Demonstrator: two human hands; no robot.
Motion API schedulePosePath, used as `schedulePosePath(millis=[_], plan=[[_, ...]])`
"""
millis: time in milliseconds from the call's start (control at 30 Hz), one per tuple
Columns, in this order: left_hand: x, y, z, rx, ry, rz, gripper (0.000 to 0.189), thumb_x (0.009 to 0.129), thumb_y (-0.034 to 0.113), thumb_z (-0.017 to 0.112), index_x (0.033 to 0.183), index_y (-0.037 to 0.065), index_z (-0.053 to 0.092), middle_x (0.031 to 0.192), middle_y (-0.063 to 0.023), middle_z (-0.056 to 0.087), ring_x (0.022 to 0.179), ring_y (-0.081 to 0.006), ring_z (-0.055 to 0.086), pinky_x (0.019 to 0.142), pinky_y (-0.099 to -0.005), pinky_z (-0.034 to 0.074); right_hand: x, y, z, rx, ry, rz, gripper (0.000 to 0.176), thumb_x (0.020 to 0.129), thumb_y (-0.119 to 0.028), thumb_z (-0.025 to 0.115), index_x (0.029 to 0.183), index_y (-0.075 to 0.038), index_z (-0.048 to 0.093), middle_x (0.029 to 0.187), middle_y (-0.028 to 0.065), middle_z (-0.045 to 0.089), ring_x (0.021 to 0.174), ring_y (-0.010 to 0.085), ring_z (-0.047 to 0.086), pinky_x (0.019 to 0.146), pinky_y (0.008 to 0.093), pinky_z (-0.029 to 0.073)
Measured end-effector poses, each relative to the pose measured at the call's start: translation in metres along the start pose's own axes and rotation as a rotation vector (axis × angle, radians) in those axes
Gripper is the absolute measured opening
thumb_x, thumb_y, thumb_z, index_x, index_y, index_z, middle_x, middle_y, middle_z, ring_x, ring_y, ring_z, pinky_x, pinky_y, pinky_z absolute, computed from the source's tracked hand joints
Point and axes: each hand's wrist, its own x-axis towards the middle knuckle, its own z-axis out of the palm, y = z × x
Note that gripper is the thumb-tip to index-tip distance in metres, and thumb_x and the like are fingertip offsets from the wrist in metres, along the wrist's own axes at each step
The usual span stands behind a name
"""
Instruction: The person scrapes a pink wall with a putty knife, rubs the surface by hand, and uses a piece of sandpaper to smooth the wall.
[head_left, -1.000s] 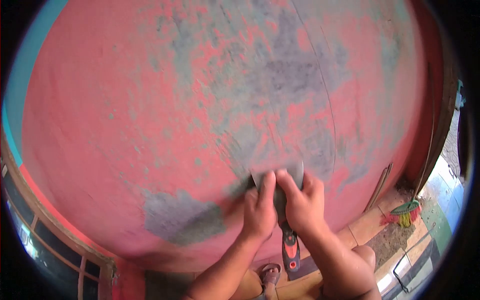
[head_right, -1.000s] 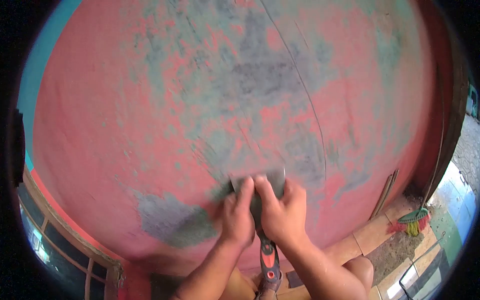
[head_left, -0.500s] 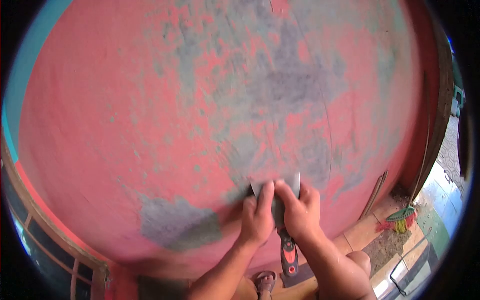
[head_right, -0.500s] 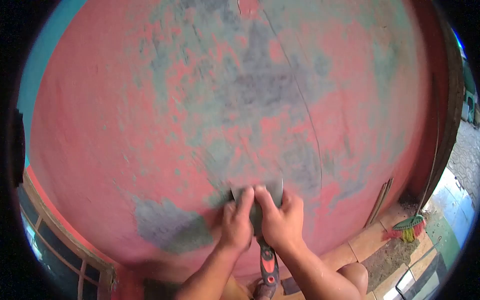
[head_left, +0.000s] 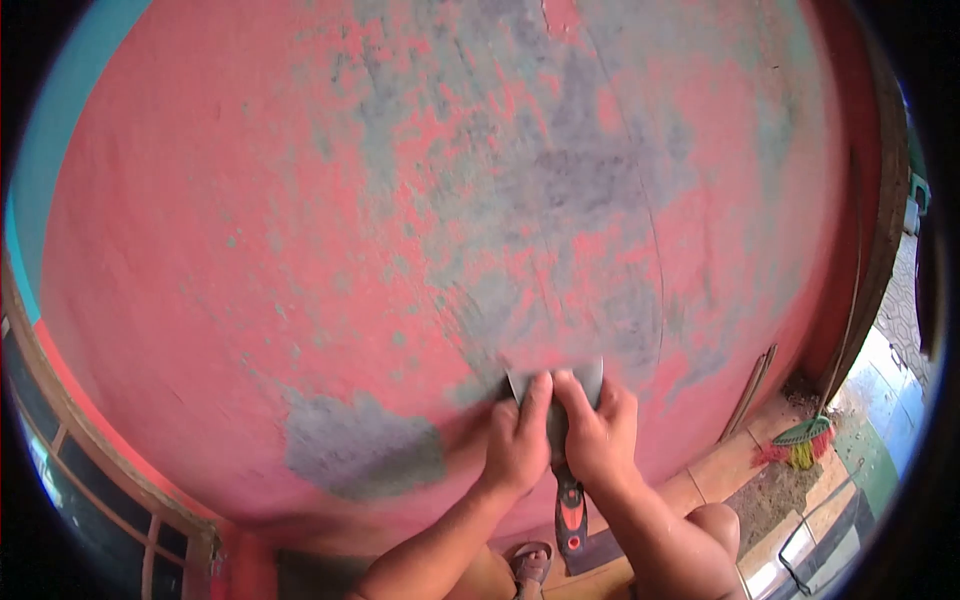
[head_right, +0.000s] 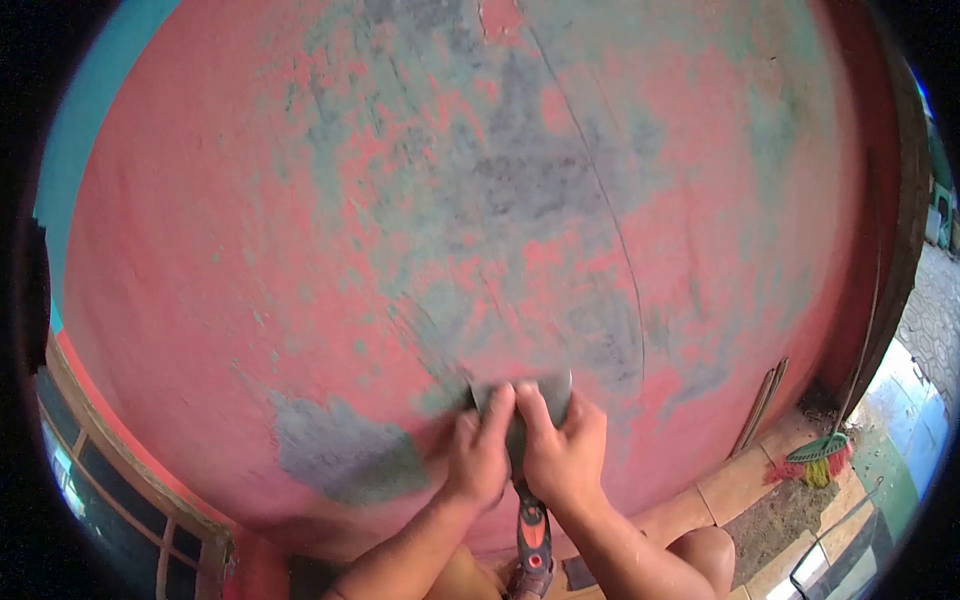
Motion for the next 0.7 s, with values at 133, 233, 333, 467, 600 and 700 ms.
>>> schedulePosePath(millis=[133,233,333,467,600,700], plan=[[0.006,0.012,-0.003,0.043,-0.047,-0.034,0.045,0.105,0.039,0.051,0.110,-0.003,0.068,0.096,-0.0038,0.068,0.088,-0.0109,0.063,0.075,-0.0278,0.050,0.004,-0.015,-0.001,0.000,-0.050,0.118,0.034,0.093,-0.025,0.066,0.080,0.006,0.063,0.067,0.0035,0.061,0.066,0.0071,0.054,0.058,0.0308,0.047],[0.007,0.023,0.005,-0.116,0.026,-0.115,0.045,0.105,0.038,0.049,0.108,-0.003,0.068,0.097,-0.0047,0.067,0.089,-0.0123,0.063,0.078,-0.0289,0.050,0.012,-0.006,0.004,-0.026,-0.021,-0.073,0.035,0.093,-0.025,0.066,0.079,0.006,0.062,0.064,0.0031,0.059,0.064,0.0075,0.050,0.056,0.0319,0.045],[-0.002,-0.004,0.001,0.055,-0.021,0.030,0.045,0.106,0.037,0.047,0.110,-0.003,0.068,0.103,-0.0050,0.067,0.095,-0.0112,0.060,0.083,-0.0297,0.049,0.005,0.016,-0.005,-0.036,0.015,-0.053,0.035,0.093,-0.026,0.066,0.080,0.006,0.062,0.064,0.0042,0.059,0.064,0.0074,0.052,0.056,0.0316,0.046],[0.007,0.013,0.000,0.051,-0.046,-0.093,0.046,0.104,0.040,0.052,0.109,-0.003,0.068,0.105,-0.0034,0.066,0.097,-0.0099,0.060,0.082,-0.0278,0.049,0.014,-0.004,0.000,0.015,-0.009,-0.037,0.035,0.092,-0.027,0.067,0.080,0.006,0.063,0.064,0.0046,0.060,0.064,0.0074,0.053,0.056,0.0315,0.046],[0.006,0.020,0.011,-0.140,0.039,-0.110,0.044,0.105,0.037,0.051,0.105,-0.003,0.069,0.093,-0.0029,0.068,0.087,-0.0082,0.060,0.073,-0.0263,0.050,0.017,-0.002,-0.001,-0.053,-0.025,-0.067,0.035,0.092,-0.027,0.067,0.080,0.005,0.064,0.065,0.0040,0.060,0.065,0.0073,0.053,0.056,0.0310,0.046],[0.006,-0.007,-0.003,0.011,-0.059,-0.035,0.043,0.107,0.035,0.048,0.108,-0.003,0.068,0.097,-0.0031,0.068,0.091,-0.0083,0.060,0.077,-0.0259,0.049,0.008,0.017,-0.002,-0.003,0.037,-0.081,0.034,0.091,-0.026,0.068,0.079,0.005,0.063,0.065,0.0048,0.061,0.066,0.0072,0.053,0.057,0.0312,0.046]])
